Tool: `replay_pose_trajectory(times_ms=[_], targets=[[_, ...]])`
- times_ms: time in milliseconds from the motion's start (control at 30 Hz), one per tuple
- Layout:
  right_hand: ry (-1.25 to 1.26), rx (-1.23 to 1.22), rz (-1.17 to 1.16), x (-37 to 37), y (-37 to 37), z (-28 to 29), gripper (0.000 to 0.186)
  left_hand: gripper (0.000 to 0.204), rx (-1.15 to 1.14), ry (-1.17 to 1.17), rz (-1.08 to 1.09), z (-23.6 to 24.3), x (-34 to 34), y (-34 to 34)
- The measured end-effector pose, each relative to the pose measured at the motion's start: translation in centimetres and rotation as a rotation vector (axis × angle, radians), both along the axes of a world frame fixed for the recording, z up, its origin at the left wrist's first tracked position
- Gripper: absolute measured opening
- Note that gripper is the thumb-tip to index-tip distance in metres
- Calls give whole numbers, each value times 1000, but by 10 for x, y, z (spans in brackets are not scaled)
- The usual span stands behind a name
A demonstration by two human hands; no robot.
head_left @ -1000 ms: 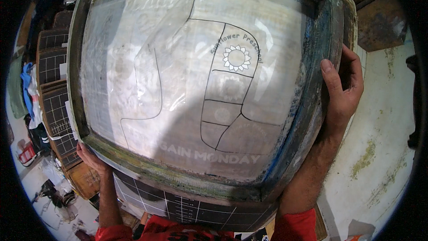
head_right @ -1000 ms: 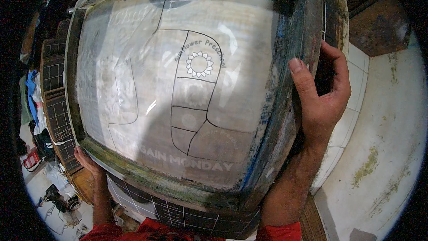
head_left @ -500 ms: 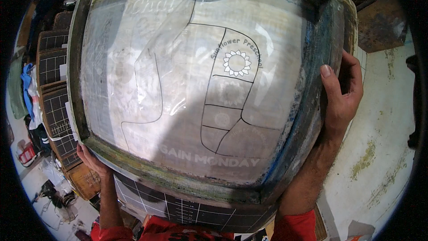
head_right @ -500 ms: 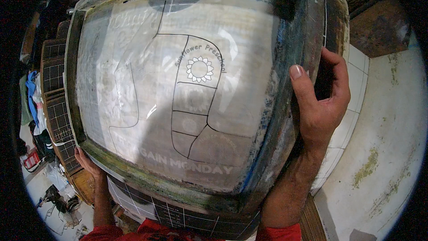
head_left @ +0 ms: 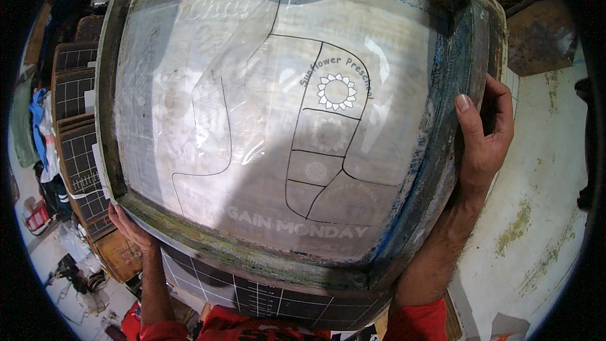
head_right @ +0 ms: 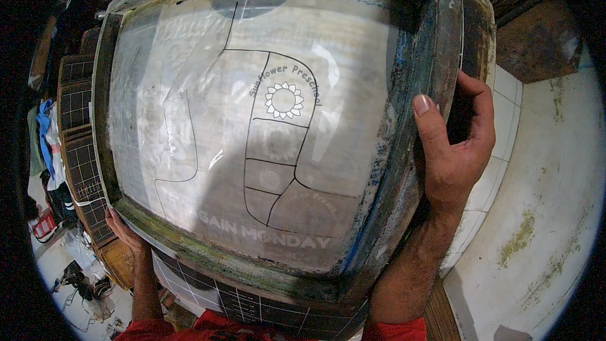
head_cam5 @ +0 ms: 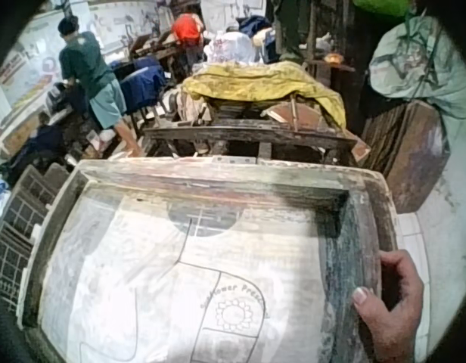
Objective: The person aligns a screen printing frame over a white t-shirt on a gridded platen, then secures the frame using metal clamps. They repeatedly lift and reposition the frame to check alignment before clamping it down again.
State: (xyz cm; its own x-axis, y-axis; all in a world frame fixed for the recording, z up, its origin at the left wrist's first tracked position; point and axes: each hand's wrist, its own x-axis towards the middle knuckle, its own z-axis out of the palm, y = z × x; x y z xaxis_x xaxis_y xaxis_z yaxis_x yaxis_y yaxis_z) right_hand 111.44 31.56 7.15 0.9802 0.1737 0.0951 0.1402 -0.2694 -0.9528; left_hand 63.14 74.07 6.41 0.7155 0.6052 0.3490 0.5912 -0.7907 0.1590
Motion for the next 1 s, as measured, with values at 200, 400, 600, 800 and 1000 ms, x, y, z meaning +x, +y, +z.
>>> replay_pose_trajectory(times_ms=[200,400,600,800,1000], targets=[[2,17,-6,-1,1,-1,37,51,123,75,-56,1,1,1],[-1,9,-27,-3,1,-1,37,53,144,62,-77,0,0,2],[3,17,-23,-2,1,1,38,53,227,96,-82,-1,1,3],[27,44,-43,-2,1,0,40,53,206,62,-116,-1,1,5],[9,24,-30,-3,-1,-1,40,51,24,-38,54,-2,-1,5]])
